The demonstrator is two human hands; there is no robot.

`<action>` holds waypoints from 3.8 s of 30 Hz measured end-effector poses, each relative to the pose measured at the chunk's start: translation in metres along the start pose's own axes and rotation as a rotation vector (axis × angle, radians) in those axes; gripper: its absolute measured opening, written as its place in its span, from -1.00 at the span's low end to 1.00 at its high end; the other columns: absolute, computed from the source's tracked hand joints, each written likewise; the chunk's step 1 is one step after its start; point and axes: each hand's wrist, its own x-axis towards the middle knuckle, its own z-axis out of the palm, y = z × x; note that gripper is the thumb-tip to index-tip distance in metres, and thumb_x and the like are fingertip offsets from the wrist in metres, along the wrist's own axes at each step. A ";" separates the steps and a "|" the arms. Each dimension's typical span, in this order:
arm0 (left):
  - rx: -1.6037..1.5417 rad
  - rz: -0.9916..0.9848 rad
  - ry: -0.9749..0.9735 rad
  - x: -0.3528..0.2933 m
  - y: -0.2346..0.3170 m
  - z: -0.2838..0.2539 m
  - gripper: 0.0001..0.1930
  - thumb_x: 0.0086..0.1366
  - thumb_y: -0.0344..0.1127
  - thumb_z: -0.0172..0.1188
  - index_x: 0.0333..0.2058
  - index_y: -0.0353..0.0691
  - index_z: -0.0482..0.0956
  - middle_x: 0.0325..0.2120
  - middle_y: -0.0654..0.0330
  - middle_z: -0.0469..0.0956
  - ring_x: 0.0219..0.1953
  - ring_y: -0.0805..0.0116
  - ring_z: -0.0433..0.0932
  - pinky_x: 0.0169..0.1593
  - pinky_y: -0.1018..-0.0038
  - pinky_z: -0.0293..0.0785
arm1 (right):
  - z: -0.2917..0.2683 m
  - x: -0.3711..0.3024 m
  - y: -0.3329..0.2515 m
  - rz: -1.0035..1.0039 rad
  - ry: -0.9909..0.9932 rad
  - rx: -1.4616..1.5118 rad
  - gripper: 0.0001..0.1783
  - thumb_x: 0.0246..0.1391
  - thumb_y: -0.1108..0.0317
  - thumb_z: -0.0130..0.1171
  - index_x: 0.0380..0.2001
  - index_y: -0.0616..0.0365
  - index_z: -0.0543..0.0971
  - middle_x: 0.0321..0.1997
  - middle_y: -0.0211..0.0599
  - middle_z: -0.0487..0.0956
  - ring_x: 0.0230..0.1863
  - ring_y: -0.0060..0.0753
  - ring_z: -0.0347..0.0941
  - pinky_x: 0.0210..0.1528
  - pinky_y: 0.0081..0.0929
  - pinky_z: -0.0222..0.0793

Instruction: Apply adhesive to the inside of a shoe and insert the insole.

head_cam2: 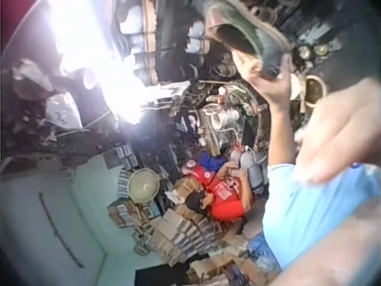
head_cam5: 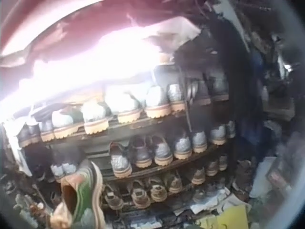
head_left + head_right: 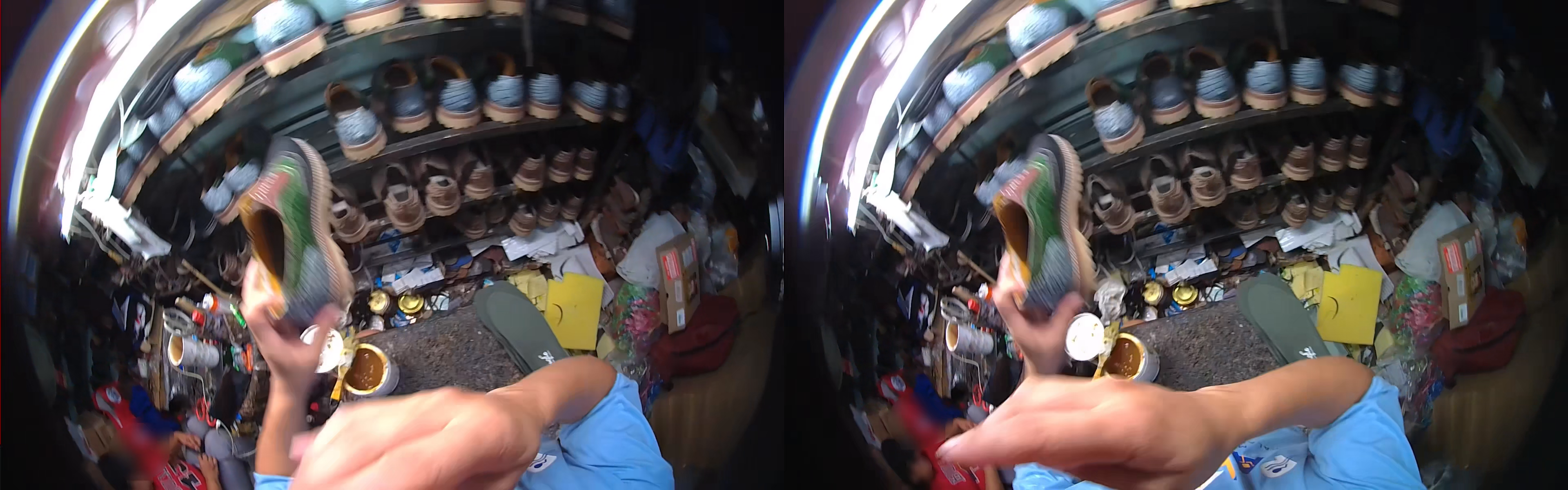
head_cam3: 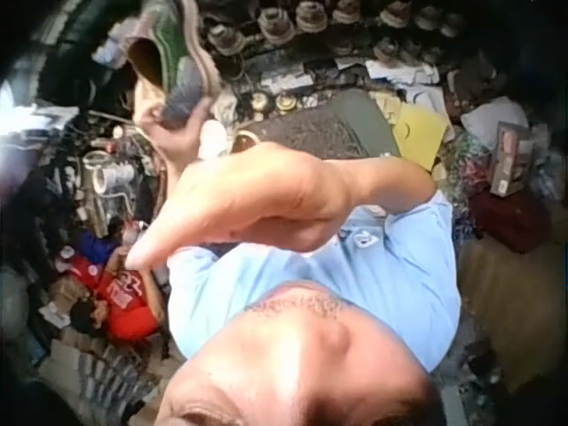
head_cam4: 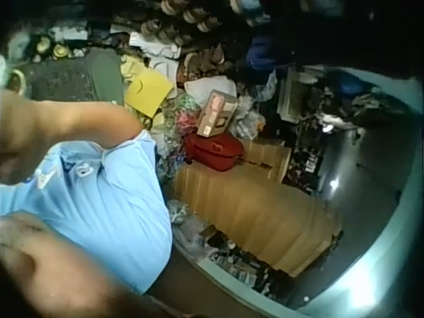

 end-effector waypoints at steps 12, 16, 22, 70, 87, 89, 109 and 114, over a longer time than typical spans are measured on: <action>1.026 0.346 0.054 0.224 -0.171 0.078 -0.21 0.01 -0.38 0.45 0.27 -0.39 0.43 0.27 -0.32 0.41 0.36 -0.24 0.35 0.42 0.02 0.29 | 0.012 -0.008 -0.030 0.039 -0.137 0.459 -0.55 0.47 0.48 -0.07 0.33 0.18 0.55 0.14 0.03 0.63 0.11 -0.03 0.58 0.17 -0.29 0.47; 0.932 -0.041 -0.507 0.246 -0.149 0.101 -0.16 0.03 0.07 0.55 0.27 -0.13 0.51 0.27 0.07 0.49 0.36 0.04 0.40 0.36 -0.02 0.33 | 0.006 -0.032 -0.021 0.140 -0.299 0.508 -0.55 0.43 0.46 0.00 0.31 0.17 0.58 0.15 0.01 0.60 0.09 0.02 0.56 0.21 -0.26 0.45; 0.503 0.192 -0.681 0.201 -0.058 0.093 -0.52 0.05 -0.25 0.54 -0.11 -0.35 0.58 -0.18 -0.13 0.61 -0.07 -0.19 0.57 0.05 0.10 0.51 | -0.049 -0.088 -0.079 0.560 -0.087 -0.476 -0.55 0.18 0.51 0.36 0.15 0.35 0.64 0.07 0.06 0.63 0.08 -0.04 0.59 0.18 -0.19 0.52; 0.351 -0.635 -0.138 -0.118 0.036 -0.050 -0.89 0.44 -0.46 0.28 -0.33 -0.31 0.59 -0.54 0.33 0.57 -0.56 0.65 0.49 -0.48 0.63 0.36 | -0.083 -0.278 -0.017 0.840 0.317 -1.176 -0.10 -0.34 0.11 0.78 0.06 0.10 0.46 0.46 0.27 0.27 0.41 0.32 0.36 0.40 0.04 0.36; -0.017 -1.023 0.233 -0.157 0.005 -0.039 -0.81 0.49 -0.35 0.21 -0.38 -0.16 0.52 -0.66 0.30 0.52 -0.72 0.67 0.28 -0.62 0.63 0.10 | -0.098 -0.270 -0.021 0.762 0.420 -0.879 -0.24 -0.34 0.41 0.77 -0.12 0.09 0.42 0.48 0.36 0.25 0.40 0.06 0.44 0.34 -0.12 0.45; -0.314 -1.239 0.433 -0.145 0.002 -0.047 -0.76 0.49 -0.29 0.15 -0.43 -0.12 0.47 -0.69 0.31 0.46 -0.76 0.63 0.20 -0.68 0.61 0.03 | -0.100 -0.268 -0.021 0.753 0.415 -0.907 -0.27 -0.35 0.39 0.77 -0.16 0.10 0.44 0.46 0.38 0.28 0.39 0.08 0.46 0.32 -0.13 0.47; -0.731 -1.570 0.052 -0.133 0.008 -0.104 -0.78 0.42 -0.20 0.09 -0.42 -0.11 0.45 -0.85 0.38 0.27 -0.88 0.57 0.10 -0.79 0.56 0.05 | -0.111 -0.255 -0.015 0.746 0.155 -1.065 -0.27 -0.34 0.22 0.75 -0.05 0.07 0.58 0.43 0.20 0.38 0.32 0.12 0.47 0.34 -0.11 0.41; -1.081 -0.864 0.341 -0.003 0.069 -0.110 -0.54 0.63 -0.07 -0.14 -0.25 -0.33 0.57 -0.63 0.19 0.51 -0.75 0.55 0.28 -0.71 0.63 0.25 | -0.112 -0.272 -0.015 0.845 0.289 -0.900 -0.13 -0.30 0.14 0.71 0.14 0.13 0.55 0.49 0.19 0.28 0.41 0.07 0.38 0.44 -0.10 0.27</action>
